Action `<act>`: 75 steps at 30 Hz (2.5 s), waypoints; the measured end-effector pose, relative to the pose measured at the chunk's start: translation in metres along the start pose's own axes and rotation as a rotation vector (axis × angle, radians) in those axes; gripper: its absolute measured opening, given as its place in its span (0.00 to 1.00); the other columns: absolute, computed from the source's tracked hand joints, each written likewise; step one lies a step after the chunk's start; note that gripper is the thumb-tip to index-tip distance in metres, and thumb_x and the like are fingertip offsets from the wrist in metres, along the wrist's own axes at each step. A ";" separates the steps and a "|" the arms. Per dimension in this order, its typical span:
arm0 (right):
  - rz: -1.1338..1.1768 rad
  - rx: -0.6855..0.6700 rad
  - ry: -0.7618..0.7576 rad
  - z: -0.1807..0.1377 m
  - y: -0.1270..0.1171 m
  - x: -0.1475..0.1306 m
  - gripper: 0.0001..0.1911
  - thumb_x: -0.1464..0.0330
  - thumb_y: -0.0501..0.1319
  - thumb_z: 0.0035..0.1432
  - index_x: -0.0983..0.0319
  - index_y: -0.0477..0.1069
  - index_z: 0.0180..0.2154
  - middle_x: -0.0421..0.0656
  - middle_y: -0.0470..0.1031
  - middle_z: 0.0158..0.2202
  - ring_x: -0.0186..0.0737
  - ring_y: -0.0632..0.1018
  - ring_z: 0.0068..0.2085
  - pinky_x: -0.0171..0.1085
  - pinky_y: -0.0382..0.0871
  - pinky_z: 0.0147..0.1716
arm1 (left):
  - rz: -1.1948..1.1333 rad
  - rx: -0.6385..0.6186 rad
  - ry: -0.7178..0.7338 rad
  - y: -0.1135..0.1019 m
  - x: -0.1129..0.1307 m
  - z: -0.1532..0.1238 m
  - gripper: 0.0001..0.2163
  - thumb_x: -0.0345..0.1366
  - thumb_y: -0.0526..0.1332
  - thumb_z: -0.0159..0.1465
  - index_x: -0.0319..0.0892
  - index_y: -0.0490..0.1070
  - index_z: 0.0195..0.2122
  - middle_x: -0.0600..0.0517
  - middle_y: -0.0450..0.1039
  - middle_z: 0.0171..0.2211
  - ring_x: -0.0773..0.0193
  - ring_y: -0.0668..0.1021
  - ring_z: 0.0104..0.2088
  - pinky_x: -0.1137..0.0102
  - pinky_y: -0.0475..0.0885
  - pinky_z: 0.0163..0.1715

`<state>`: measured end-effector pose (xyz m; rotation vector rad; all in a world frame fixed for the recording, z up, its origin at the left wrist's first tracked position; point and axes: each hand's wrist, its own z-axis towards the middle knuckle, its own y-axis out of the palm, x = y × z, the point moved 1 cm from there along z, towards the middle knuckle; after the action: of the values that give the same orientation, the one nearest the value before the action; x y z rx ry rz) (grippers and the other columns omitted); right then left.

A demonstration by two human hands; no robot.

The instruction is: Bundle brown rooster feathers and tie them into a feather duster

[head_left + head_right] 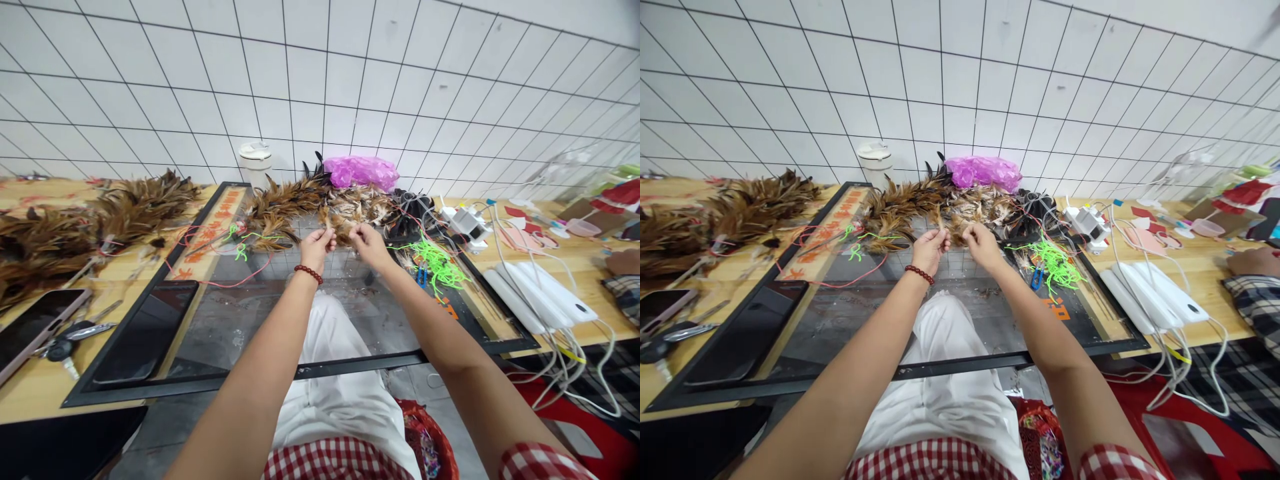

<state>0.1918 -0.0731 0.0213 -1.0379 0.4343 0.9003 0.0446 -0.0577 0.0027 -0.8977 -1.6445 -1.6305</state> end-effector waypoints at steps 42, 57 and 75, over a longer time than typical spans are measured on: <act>0.753 0.207 0.398 0.003 0.005 0.001 0.18 0.57 0.69 0.40 0.62 0.66 0.23 0.34 0.66 0.19 0.27 0.66 0.21 0.29 0.58 0.20 | 0.098 -0.305 -0.154 0.005 0.002 -0.012 0.12 0.37 0.70 0.48 0.35 0.70 0.25 0.50 0.74 0.25 0.73 0.72 0.21 0.75 0.67 0.22; 0.578 0.192 0.135 0.001 0.008 -0.001 0.09 0.64 0.68 0.45 0.61 0.73 0.28 0.38 0.74 0.27 0.32 0.73 0.28 0.35 0.69 0.32 | 0.171 -0.236 -0.196 0.002 0.006 -0.009 0.11 0.37 0.69 0.51 0.35 0.72 0.30 0.49 0.75 0.25 0.75 0.71 0.18 0.79 0.59 0.15; -0.548 -0.534 0.168 0.000 -0.034 0.000 0.04 0.71 0.64 0.45 0.61 0.78 0.26 0.41 0.75 0.23 0.34 0.70 0.25 0.32 0.56 0.26 | 0.260 0.025 0.121 0.005 0.004 -0.003 0.11 0.40 0.68 0.50 0.37 0.74 0.27 0.50 0.72 0.29 0.75 0.70 0.20 0.78 0.58 0.14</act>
<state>0.2196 -0.0799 0.0404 -1.6298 0.0259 0.4362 0.0465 -0.0603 0.0083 -0.9390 -1.3998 -1.4535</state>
